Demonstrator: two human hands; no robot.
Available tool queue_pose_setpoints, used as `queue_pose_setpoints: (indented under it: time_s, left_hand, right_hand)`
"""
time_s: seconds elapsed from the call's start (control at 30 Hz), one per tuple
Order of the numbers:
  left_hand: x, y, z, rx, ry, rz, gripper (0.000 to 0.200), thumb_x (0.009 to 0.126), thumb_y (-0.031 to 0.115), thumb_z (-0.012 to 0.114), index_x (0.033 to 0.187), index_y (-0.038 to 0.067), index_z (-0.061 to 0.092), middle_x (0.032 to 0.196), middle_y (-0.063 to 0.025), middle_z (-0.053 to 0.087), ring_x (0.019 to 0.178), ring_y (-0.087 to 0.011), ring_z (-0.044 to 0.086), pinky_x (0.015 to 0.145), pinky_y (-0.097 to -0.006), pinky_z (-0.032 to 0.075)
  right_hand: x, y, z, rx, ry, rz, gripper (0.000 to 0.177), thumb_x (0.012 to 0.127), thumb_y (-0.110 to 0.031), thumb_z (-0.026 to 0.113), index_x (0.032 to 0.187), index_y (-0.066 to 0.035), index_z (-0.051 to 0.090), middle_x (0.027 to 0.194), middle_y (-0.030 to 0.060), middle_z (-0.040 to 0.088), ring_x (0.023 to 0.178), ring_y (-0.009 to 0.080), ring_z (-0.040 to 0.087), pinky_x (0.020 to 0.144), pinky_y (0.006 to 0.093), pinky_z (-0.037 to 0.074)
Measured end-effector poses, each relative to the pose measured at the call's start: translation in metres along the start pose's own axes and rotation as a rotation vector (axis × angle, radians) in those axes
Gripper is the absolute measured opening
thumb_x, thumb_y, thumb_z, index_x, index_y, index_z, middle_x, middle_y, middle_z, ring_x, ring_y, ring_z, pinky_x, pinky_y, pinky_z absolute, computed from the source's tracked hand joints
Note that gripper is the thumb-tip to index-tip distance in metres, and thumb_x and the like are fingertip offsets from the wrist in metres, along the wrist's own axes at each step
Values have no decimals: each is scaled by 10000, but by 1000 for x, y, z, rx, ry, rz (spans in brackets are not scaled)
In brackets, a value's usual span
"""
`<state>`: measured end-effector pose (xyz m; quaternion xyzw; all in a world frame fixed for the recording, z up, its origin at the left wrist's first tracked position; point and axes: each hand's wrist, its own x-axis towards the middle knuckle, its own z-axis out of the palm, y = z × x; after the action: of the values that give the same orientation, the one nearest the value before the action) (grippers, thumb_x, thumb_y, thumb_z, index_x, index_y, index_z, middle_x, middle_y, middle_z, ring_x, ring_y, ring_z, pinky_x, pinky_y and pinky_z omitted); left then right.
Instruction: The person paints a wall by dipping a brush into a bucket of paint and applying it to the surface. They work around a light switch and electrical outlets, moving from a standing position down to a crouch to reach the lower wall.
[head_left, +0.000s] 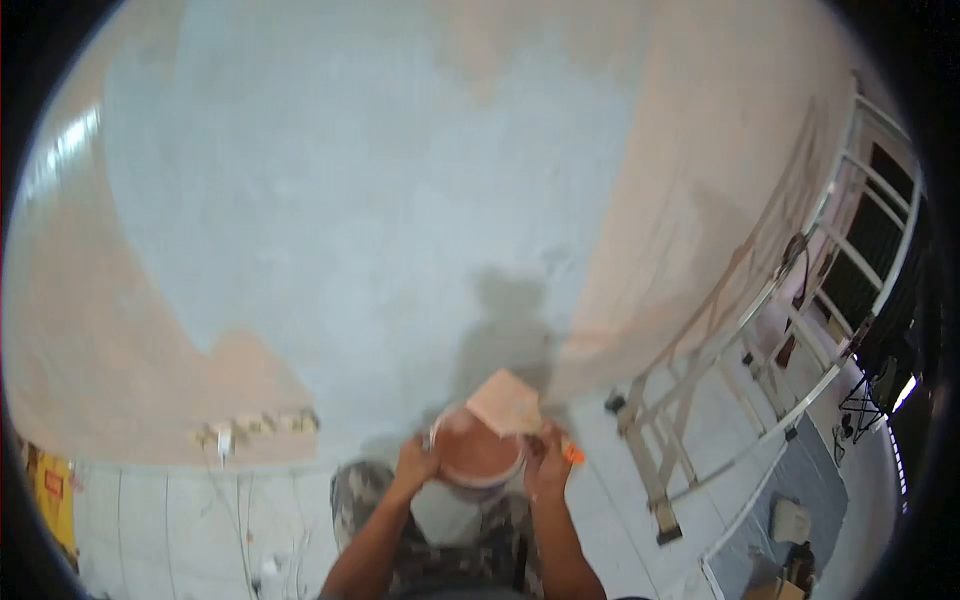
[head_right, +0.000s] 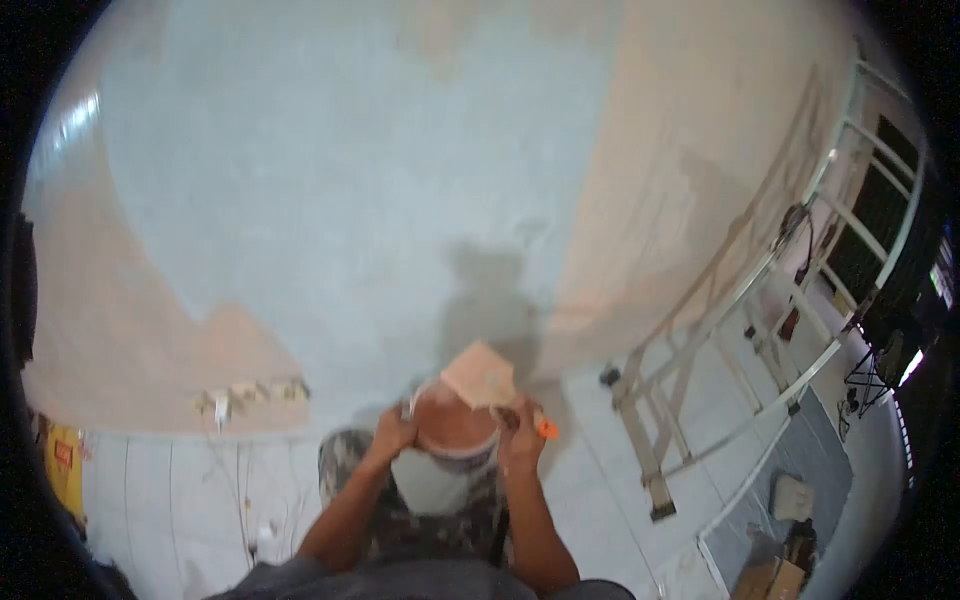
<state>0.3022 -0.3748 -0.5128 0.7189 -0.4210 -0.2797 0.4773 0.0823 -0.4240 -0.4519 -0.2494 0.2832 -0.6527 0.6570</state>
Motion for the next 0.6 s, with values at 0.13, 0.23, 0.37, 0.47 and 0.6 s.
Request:
queue_pose_setpoints:
  time_s: [0.13,0.23,0.37,0.47,0.6]
  left_hand:
    - [4,2,-4,-150,-58,-185,411,753,213,648,1070,-47,626,865,-237,672,794,-284,678,706,-388,524]
    - [11,-13,-5,-93,-35,-169,445,744,234,670,1083,-50,621,867,-231,675,798,-294,679,705,-383,527]
    - [-9,11,-14,-156,-46,-221,401,773,133,625,1111,-76,570,825,-245,667,684,-298,683,557,-372,558]
    - [-14,-5,-13,-119,-49,-177,366,808,89,591,1117,-101,543,799,-253,661,607,-297,681,487,-365,573]
    - [-20,-32,-10,-193,-67,-285,372,822,80,580,1134,-114,520,782,-240,660,631,-303,683,511,-368,587]
  right_hand:
    - [27,-13,33,68,24,-64,237,919,-160,562,1126,-53,519,1036,96,591,906,202,602,845,365,523]
    - [57,-21,56,225,43,-145,296,920,-168,563,1172,-36,478,1120,118,546,998,238,563,935,409,483]
    - [90,-45,89,277,21,-274,374,924,-218,569,1202,-2,443,1193,131,520,1120,265,513,1020,416,417]
    - [116,-58,112,393,-26,-358,345,926,-201,564,1184,0,455,1173,145,524,1118,265,522,1021,408,427]
    - [143,-63,129,418,-44,-447,307,926,-183,551,1155,6,472,1141,149,542,1083,256,555,988,399,465]
